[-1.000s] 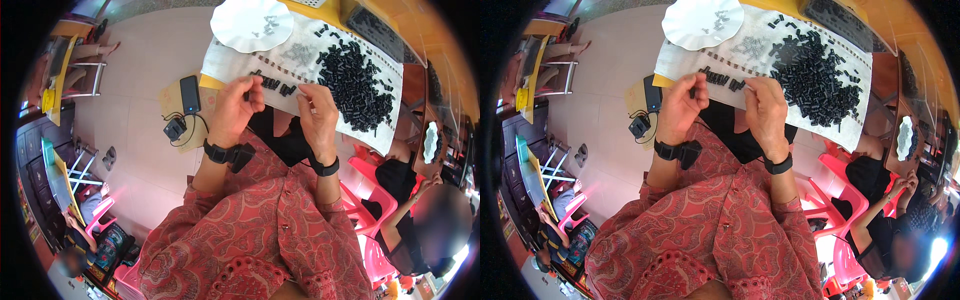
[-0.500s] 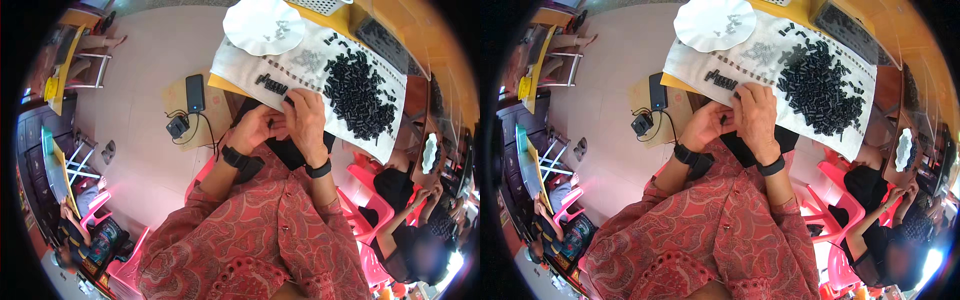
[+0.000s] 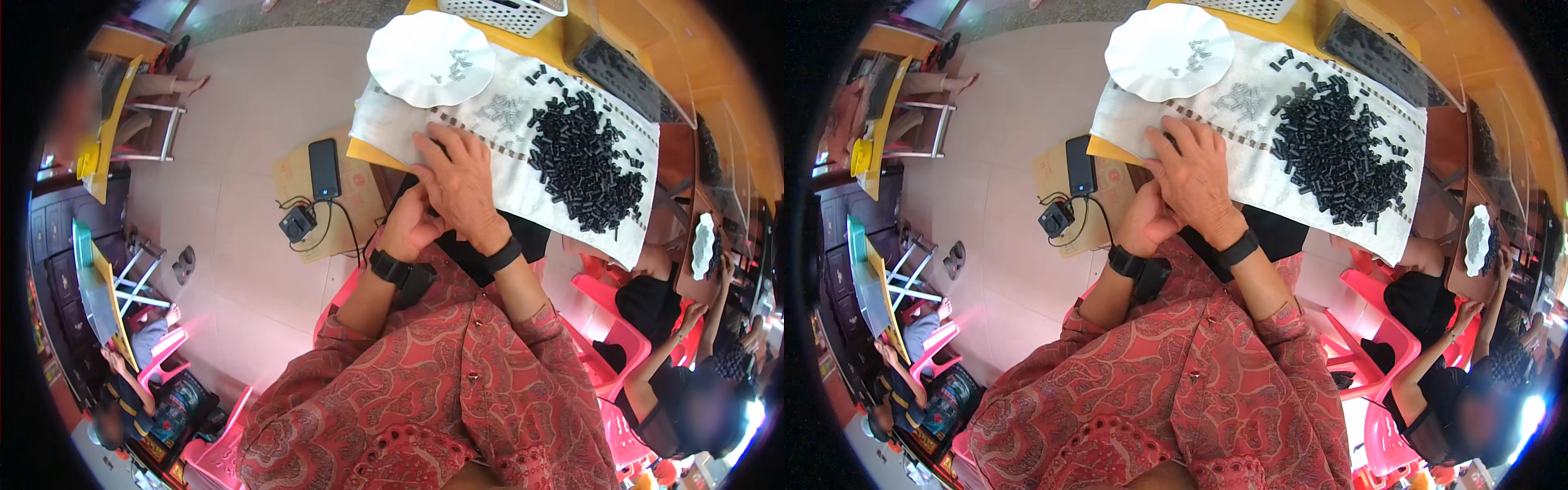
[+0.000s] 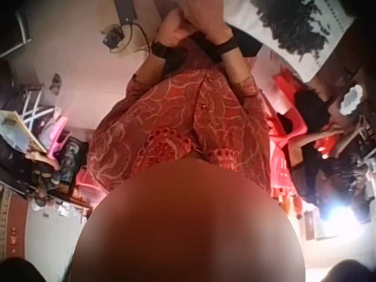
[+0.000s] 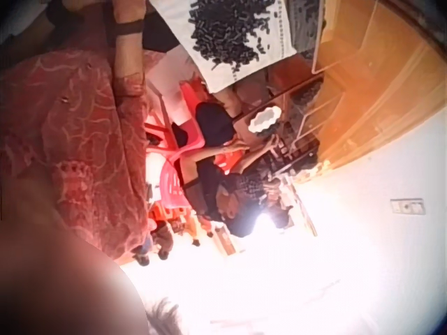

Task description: Sorting and inspecting small black plastic components on a workspace.

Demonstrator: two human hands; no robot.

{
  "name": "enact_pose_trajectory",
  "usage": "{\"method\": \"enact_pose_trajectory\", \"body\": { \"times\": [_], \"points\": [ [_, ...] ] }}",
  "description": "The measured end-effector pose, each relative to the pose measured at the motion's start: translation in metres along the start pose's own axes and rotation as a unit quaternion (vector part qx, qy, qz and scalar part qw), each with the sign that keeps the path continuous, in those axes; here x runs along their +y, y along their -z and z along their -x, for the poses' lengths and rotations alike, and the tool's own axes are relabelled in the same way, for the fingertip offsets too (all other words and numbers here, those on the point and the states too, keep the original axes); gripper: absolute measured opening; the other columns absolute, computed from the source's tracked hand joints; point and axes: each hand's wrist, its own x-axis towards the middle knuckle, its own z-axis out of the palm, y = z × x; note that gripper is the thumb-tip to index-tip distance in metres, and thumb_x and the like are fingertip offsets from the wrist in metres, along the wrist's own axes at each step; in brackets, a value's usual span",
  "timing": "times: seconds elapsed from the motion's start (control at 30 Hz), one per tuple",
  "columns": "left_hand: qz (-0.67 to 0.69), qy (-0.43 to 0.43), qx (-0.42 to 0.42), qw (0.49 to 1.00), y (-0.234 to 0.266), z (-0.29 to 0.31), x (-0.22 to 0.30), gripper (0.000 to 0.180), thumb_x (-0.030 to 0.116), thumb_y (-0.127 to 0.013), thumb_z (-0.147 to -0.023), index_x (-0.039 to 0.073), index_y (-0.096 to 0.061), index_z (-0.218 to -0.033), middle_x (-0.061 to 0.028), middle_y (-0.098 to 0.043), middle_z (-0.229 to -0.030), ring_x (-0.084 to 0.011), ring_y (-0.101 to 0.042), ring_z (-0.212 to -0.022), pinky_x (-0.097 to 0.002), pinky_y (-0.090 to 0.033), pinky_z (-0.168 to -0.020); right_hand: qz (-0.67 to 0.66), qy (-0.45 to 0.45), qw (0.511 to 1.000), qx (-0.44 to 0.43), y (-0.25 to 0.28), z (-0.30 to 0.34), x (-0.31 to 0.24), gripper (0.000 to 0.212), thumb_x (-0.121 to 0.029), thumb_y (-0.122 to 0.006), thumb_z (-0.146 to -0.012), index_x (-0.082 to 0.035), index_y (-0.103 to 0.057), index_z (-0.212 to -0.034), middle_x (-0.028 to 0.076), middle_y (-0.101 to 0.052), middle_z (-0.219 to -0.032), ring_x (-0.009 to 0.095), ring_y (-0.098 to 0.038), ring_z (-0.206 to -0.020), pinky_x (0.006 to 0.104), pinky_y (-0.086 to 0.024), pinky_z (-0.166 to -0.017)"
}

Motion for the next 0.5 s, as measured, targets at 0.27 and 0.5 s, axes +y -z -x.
{"method": "enact_pose_trajectory", "body": {
  "times": [0.27, 0.5],
  "points": [
    [0.026, -0.010, -0.012, 1.000, -0.001, 0.000, -0.002, 0.034, 0.030, -0.044, -0.102, 0.009, -0.054, -0.126, -0.0071, -0.060, -0.123, -0.0201, -0.059, -0.113, -0.0370, -0.051, -0.094, -0.026, -0.017, 0.999, -0.011, -0.001, 0.014, -0.001, 0.027, -0.015, -0.072, -0.077, -0.009, -0.066, -0.102, 0.006, -0.059, -0.105, 0.028, -0.053, -0.097, 0.0397, -0.040, -0.083],
    [-0.175, -0.187, -0.088, 0.963, 0.019, 0.005, -0.007, 0.026, 0.013, -0.041, -0.100, 0.004, -0.052, -0.122, -0.0085, -0.058, -0.118, -0.0187, -0.058, -0.110, -0.0326, -0.050, -0.094, -0.079, 0.017, 0.997, -0.014, 0.005, 0.036, -0.015, 0.012, -0.011, -0.069, -0.076, -0.005, -0.064, -0.085, 0.008, -0.059, -0.096, 0.027, -0.053, -0.088, 0.0386, -0.040, -0.077]
  ]
}}
